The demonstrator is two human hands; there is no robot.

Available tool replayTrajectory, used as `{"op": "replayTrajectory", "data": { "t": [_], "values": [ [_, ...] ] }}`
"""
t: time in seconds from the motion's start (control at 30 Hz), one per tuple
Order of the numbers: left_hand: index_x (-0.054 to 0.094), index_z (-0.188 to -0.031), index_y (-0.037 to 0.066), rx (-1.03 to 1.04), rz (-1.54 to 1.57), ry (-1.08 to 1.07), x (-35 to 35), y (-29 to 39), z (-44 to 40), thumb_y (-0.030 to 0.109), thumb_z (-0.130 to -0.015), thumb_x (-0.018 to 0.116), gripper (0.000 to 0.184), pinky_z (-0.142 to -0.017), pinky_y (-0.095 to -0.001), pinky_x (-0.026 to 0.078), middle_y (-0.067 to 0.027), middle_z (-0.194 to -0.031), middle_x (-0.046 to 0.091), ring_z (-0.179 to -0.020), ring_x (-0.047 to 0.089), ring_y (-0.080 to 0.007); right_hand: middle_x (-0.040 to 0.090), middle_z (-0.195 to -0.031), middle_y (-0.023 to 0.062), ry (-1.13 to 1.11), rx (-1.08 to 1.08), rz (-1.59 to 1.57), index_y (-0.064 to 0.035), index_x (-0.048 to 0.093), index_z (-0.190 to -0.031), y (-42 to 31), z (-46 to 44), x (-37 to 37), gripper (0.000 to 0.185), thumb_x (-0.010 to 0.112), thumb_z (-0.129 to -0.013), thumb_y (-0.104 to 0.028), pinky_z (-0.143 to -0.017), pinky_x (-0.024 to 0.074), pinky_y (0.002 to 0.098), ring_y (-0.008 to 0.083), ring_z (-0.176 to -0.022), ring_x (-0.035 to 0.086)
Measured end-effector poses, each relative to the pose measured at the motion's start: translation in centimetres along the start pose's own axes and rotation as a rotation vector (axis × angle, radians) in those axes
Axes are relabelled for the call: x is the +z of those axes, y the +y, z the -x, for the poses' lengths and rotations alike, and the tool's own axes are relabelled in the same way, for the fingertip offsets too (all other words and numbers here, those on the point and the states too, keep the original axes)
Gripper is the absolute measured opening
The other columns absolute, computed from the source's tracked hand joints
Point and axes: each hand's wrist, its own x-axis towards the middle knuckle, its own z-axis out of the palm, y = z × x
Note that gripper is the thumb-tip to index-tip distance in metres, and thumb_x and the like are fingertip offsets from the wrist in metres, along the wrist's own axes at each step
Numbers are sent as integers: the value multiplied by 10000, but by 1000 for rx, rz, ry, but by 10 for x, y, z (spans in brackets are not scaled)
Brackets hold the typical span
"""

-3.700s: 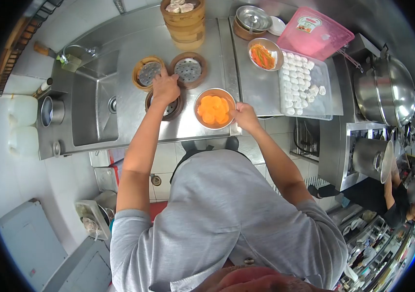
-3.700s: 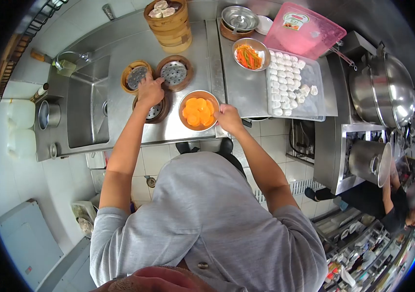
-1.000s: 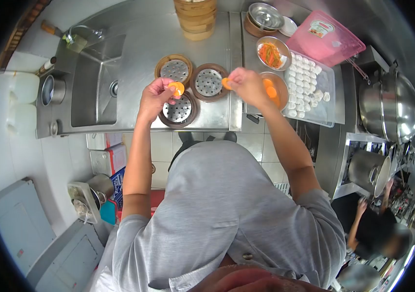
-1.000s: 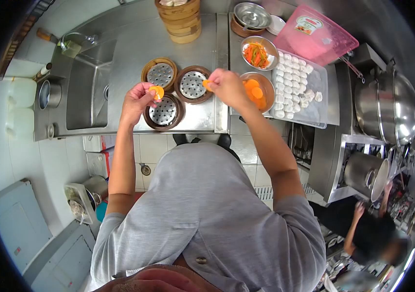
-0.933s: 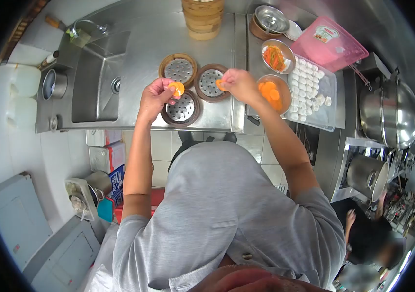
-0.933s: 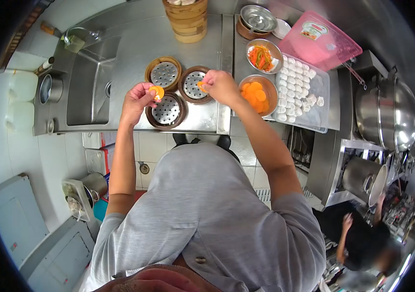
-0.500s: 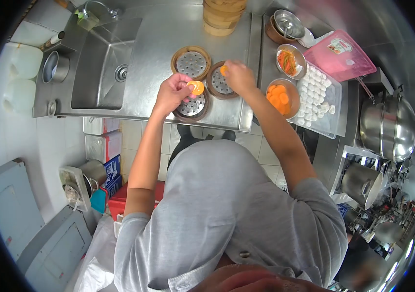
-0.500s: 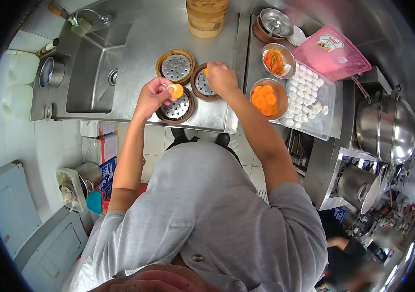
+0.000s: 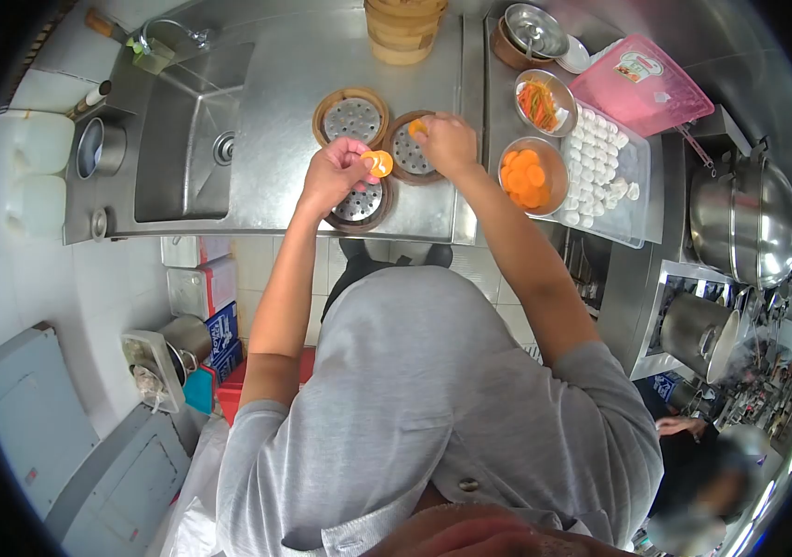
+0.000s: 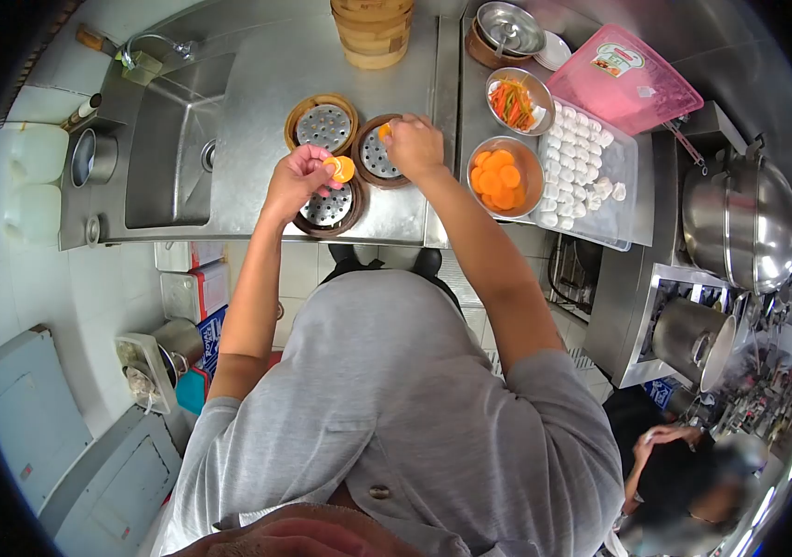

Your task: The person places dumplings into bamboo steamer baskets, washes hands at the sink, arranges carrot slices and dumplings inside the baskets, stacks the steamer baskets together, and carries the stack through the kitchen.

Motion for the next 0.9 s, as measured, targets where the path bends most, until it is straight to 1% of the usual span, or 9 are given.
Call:
{"op": "replayTrajectory", "data": {
  "t": [0.07, 0.17, 0.27, 0.37, 0.47, 0.57, 0.67, 0.77, 0.9],
  "values": [
    [598, -1084, 37, 9, -9, 15, -4, -3, 2, 92, -980, 669, 137, -612, -243, 519, -65, -878, 725, -764, 724, -136, 686, -1030, 106, -47, -76, 90, -109, 750, -952, 0, 2, 4, 135, 705, -863, -201, -860, 545, 451, 310, -1036, 641],
    [599, -1084, 41, -9, -9, 32, -3, -3, 2, 94, -980, 670, 137, -612, -242, 519, -66, -886, 727, -764, 724, -135, 682, -1034, 119, -13, -185, 38, -93, 753, -986, 2, 10, 10, 167, 707, -851, -180, -862, 543, 460, 332, -1029, 624],
    [599, -1090, 43, -31, 29, 21, -1, -9, -4, 82, -983, 662, 130, -617, -239, 518, -67, -911, 730, -768, 724, -131, 712, -971, 87, 130, -252, -105, -58, 750, -1008, 1, 13, 8, 201, 720, -886, -216, -795, 557, 405, 249, -919, 668],
    [596, -1080, 43, -14, 38, -11, 4, -9, -12, 78, -989, 651, 112, -623, -234, 518, -65, -915, 728, -774, 724, -128, 732, -887, 49, -311, 290, -854, -20, 744, -1013, -13, 17, -12, 249, 734, -921, -251, -713, 544, 323, 137, -781, 665],
    [592, -1065, 40, -27, 44, -45, 13, -8, -20, 90, -993, 649, 104, -624, -236, 520, -62, -908, 724, -781, 725, -126, 728, -822, 22, -418, 227, -1124, -1, 744, -993, -18, 29, -24, 289, 748, -933, -284, -665, 517, 273, 55, -695, 618],
    [605, -1042, 55, -38, -22, -21, 18, -5, -24, 107, -988, 663, 95, -628, -239, 522, -48, -904, 725, -789, 721, -119, 732, -828, 56, -370, 233, -971, -6, 750, -970, -10, 26, -22, 229, 784, -884, -216, -684, 528, 284, 86, -688, 641],
    [633, -987, 73, -37, -72, 50, 20, 2, -20, 115, -966, 696, 78, -619, -232, 503, -9, -868, 707, -744, 676, -80, 748, -877, 112, -353, 169, -531, -16, 753, -936, 4, 17, -37, 187, 740, -875, -193, -727, 553, 336, 174, -757, 704],
    [662, -940, 81, 15, -231, 72, 11, -7, -23, 112, -942, 726, 71, -631, -226, 478, 34, -830, 674, -712, 602, -51, 750, -932, 154, -276, 65, 18, -41, 753, -904, 13, 14, -39, 157, 678, -861, -172, -786, 565, 402, 278, -895, 726],
    [679, -934, 70, 103, -257, 124, 10, -13, -22, 104, -926, 743, 73, -658, -225, 464, 57, -819, 646, -725, 554, -40, 750, -942, 140, -353, -63, 252, -66, 749, -865, 8, 5, -32, 153, 646, -859, -179, -822, 559, 459, 318, -955, 709]
  ]
}}
